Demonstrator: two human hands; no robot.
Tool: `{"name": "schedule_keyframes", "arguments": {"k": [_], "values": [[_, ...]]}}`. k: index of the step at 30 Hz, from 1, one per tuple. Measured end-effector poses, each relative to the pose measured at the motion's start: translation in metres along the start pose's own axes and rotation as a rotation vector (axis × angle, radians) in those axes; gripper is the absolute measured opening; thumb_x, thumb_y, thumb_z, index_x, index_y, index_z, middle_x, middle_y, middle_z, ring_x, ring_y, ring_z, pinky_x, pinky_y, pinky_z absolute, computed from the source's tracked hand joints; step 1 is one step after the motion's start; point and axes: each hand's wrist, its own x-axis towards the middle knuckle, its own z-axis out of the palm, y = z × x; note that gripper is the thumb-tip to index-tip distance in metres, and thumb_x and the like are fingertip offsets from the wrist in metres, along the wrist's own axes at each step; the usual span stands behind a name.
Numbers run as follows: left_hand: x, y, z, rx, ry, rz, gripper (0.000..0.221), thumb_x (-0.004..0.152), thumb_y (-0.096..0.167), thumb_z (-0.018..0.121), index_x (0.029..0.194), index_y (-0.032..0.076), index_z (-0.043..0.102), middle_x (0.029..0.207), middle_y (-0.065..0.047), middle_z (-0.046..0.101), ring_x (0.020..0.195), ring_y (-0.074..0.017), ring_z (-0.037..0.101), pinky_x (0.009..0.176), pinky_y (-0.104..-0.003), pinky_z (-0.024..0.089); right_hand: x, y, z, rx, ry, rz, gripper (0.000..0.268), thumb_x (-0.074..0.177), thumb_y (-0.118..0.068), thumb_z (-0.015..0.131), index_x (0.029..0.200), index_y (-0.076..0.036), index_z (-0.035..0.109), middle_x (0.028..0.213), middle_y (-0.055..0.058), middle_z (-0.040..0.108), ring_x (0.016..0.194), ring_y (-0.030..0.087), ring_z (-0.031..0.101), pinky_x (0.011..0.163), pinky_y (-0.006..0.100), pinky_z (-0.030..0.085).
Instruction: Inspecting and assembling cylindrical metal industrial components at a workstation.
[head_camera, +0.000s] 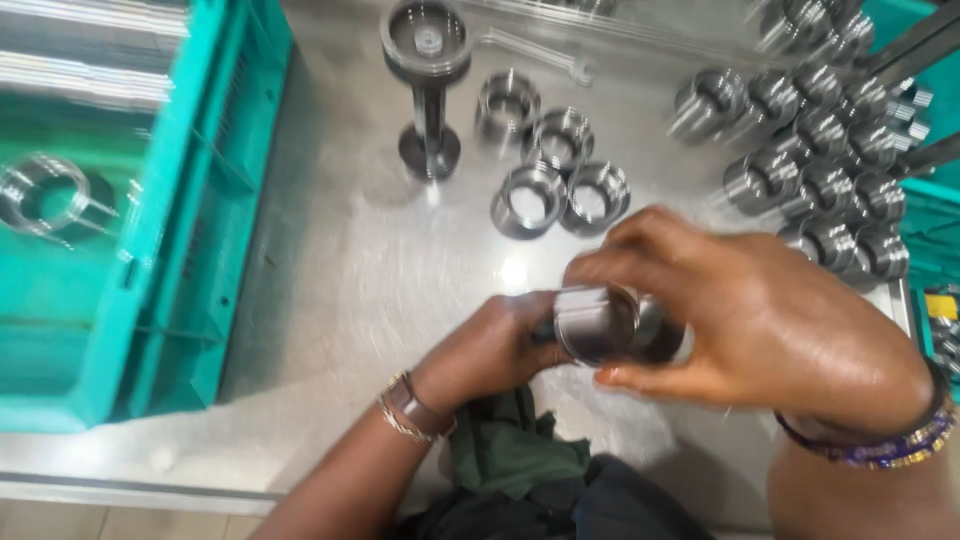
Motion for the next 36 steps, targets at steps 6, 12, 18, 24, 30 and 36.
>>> {"name": "schedule_keyframes", "arguments": {"k": [6, 12, 18, 24, 30, 36], "values": [[-0.005, 0.025, -0.031, 0.138, -0.099, -0.008, 0.069, 0.078, 0.022, 0.083, 0.139, 0.003, 0.055, 0.108, -0.022, 0.070, 0.095, -0.0411, 0.069, 0.079, -0.044, 0.056, 0.018, 0.084, 0.097, 0.871, 0.673, -0.048, 0.078, 0.072, -0.013, 0.087, 0.139, -0.013, 0.048, 0.129, 0.006, 0.054, 0.116, 0.017, 0.061, 0.093, 0.032, 0.058], [-0.038, 0.078, -0.126, 0.563, 0.191, -0.077, 0.036, 0.087, 0.029, 0.074, 0.115, 0.007, 0.071, 0.112, -0.013, 0.076, 0.095, -0.0340, 0.074, 0.080, -0.041, 0.058, 0.064, 0.105, 0.185, 1.010, 0.860, 0.180, 0.078, 0.065, -0.013, 0.093, 0.125, -0.009, 0.043, 0.128, 0.009, 0.057, 0.121, 0.019, 0.061, 0.107, 0.032, 0.053], [-0.087, 0.025, -0.297, 1.390, 0.213, -0.714, 0.050, 0.092, 0.050, 0.067, 0.129, 0.017, 0.071, 0.099, -0.013, 0.077, 0.082, -0.0317, 0.076, 0.076, -0.040, 0.061, 0.078, 0.108, 0.226, 0.882, 0.962, 0.093, 0.074, 0.067, -0.017, 0.094, 0.114, -0.007, 0.037, 0.138, 0.017, 0.056, 0.127, 0.026, 0.057, 0.109, 0.037, 0.050], [-0.195, -0.180, -0.485, 1.398, 0.309, -0.605, 0.089, 0.063, 0.067, 0.083, 0.128, 0.007, 0.070, 0.114, -0.017, 0.076, 0.098, -0.0318, 0.075, 0.090, -0.044, 0.059, 0.088, 0.110, 0.195, 0.329, 0.933, 0.169, 0.103, 0.060, -0.037, 0.097, 0.139, -0.009, 0.038, 0.154, 0.025, 0.034, 0.152, 0.041, 0.025, 0.122, 0.055, 0.035], [-0.173, -0.163, -0.449, 1.374, 0.022, -1.041, 0.107, 0.052, 0.072, 0.088, 0.144, 0.022, 0.065, 0.125, -0.020, 0.073, 0.113, -0.0388, 0.072, 0.096, -0.047, 0.058, 0.122, 0.128, 0.165, 0.300, 0.476, 0.179, 0.121, 0.052, -0.063, 0.092, 0.153, -0.031, 0.035, 0.166, 0.023, 0.014, 0.150, 0.052, -0.002, 0.115, 0.067, 0.014], [-0.148, -0.137, -0.422, 1.374, 0.091, -1.204, 0.104, 0.061, 0.070, 0.088, 0.140, 0.007, 0.062, 0.118, -0.026, 0.077, 0.111, -0.0403, 0.074, 0.095, -0.048, 0.059, 0.158, 0.133, 0.175, 0.241, 0.639, 0.039, 0.102, 0.065, -0.073, 0.085, 0.149, -0.031, 0.046, 0.163, 0.023, 0.030, 0.156, 0.048, 0.015, 0.127, 0.071, 0.011]]}}
